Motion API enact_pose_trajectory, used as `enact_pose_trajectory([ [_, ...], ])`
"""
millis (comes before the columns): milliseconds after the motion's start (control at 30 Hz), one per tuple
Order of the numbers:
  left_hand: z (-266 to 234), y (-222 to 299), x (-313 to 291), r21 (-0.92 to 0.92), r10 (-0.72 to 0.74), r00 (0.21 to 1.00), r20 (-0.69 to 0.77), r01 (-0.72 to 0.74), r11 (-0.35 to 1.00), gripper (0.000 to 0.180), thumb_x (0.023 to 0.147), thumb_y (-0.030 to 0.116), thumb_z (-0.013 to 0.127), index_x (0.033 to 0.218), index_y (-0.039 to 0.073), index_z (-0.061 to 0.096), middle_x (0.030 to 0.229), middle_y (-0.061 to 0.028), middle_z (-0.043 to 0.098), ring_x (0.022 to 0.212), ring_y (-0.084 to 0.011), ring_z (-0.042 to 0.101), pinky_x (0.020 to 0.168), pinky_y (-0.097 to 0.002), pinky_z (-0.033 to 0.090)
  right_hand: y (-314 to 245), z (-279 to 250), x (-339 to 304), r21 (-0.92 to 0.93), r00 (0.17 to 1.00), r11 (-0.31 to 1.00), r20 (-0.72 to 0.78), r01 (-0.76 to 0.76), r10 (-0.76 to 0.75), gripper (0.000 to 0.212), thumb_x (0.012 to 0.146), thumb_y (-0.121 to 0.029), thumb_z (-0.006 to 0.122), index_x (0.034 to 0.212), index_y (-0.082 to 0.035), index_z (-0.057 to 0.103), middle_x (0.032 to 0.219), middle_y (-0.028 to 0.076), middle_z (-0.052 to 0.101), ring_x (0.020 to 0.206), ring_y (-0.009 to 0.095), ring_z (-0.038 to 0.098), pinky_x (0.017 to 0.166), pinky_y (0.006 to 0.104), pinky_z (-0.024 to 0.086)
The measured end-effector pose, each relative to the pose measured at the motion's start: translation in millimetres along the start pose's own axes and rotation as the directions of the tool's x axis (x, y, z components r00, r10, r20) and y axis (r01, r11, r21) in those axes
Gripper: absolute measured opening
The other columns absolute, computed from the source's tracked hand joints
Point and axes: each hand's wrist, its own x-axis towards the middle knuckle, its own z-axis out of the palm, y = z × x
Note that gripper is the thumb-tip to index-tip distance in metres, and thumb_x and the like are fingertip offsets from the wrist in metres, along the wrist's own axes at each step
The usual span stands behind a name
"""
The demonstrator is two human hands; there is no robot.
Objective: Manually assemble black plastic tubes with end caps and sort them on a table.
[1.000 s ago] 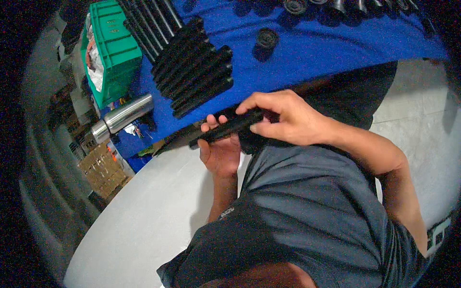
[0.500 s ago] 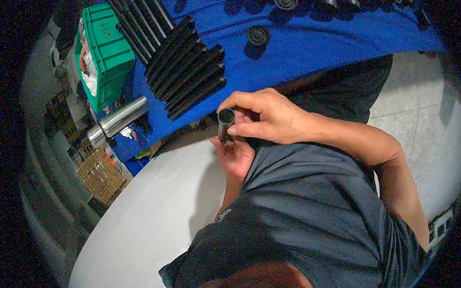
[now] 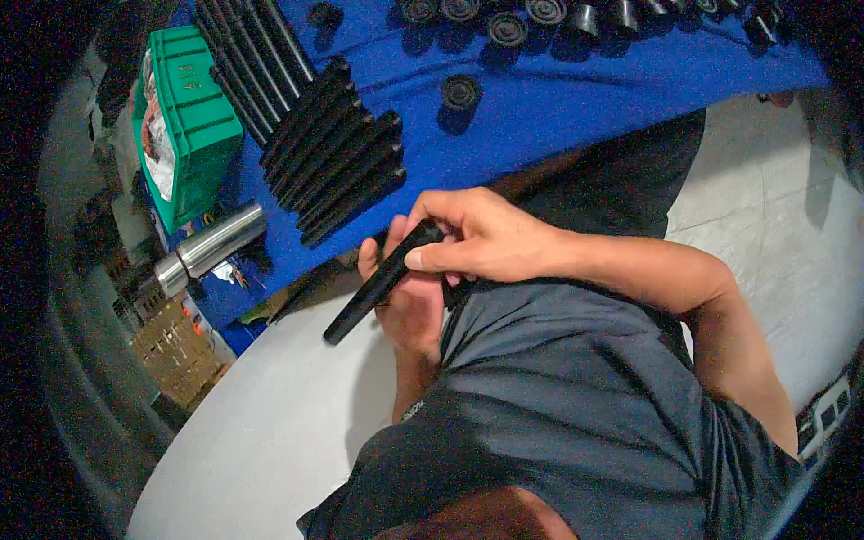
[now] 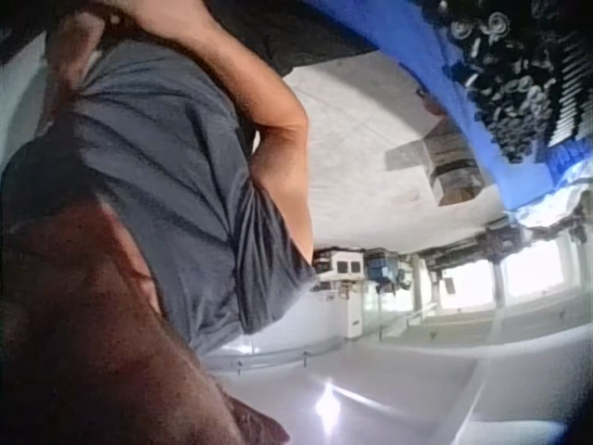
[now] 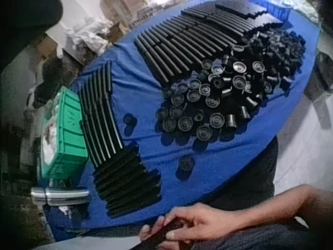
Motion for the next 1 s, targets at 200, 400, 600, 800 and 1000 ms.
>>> enact_pose_trajectory([
  [200, 27, 13, 3, 0.259, 0.301, 0.805, 0.512, -0.479, 0.839, 0.049, 0.083, 0.050, 0.071, 0.118, 0.018, 0.059, 0.129, -0.0161, 0.060, 0.115, -0.0375, 0.059, 0.094, -0.0450, 0.054, -33, -30, 2, -0.981, 0.753, 0.021, 0.136, 0.195, -0.644, 0.048, 0.083, -0.035, 0.071, 0.120, -0.006, 0.059, 0.100, 0.014, 0.061, 0.079, 0.030, 0.063, 0.063, 0.0383, 0.053],
  [400, 22, 10, 0, -0.122, 0.089, 0.862, 0.499, -0.032, 0.992, 0.048, 0.085, 0.050, 0.065, 0.123, 0.020, 0.061, 0.129, -0.0143, 0.060, 0.111, -0.0334, 0.063, 0.085, -0.0392, 0.059, -36, -65, 23, -0.922, 0.835, -0.381, 0.159, -0.064, -0.526, 0.055, 0.076, -0.020, 0.065, 0.128, -0.010, 0.053, 0.115, 0.015, 0.055, 0.094, 0.031, 0.060, 0.072, 0.0377, 0.056],
  [600, 14, 6, 0, -0.113, 0.102, 0.848, 0.520, -0.051, 0.992, 0.045, 0.086, 0.043, 0.067, 0.124, 0.019, 0.061, 0.127, -0.0134, 0.061, 0.110, -0.0306, 0.063, 0.087, -0.0390, 0.058, -36, -46, -1, -0.559, 0.937, 0.798, -0.100, 0.225, -0.334, 0.043, 0.080, -0.006, 0.073, 0.119, -0.006, 0.054, 0.103, 0.006, 0.058, 0.096, 0.013, 0.060, 0.072, 0.0303, 0.054],
  [800, 28, -6, 4, 0.112, 0.246, 0.859, 0.450, -0.328, 0.938, 0.042, 0.084, 0.030, 0.075, 0.120, 0.016, 0.060, 0.118, -0.0145, 0.066, 0.110, -0.0290, 0.063, 0.097, -0.0462, 0.051, 2, -30, -7, -0.372, 0.964, 0.900, -0.042, 0.227, -0.261, 0.040, 0.083, -0.009, 0.073, 0.118, -0.005, 0.053, 0.096, -0.001, 0.056, 0.089, 0.008, 0.053, 0.076, 0.0251, 0.046],
  [1000, 29, -8, 3, 0.089, 0.208, 0.881, 0.426, -0.269, 0.959, 0.027, 0.087, 0.000, 0.052, 0.113, 0.006, 0.054, 0.119, -0.0239, 0.061, 0.114, -0.0354, 0.059, 0.096, -0.0479, 0.053, 10, -33, -14, -0.280, 0.972, 0.937, -0.046, 0.208, -0.230, 0.039, 0.084, -0.011, 0.073, 0.116, -0.003, 0.053, 0.093, 0.000, 0.055, 0.085, 0.007, 0.051, 0.072, 0.0250, 0.044],
])
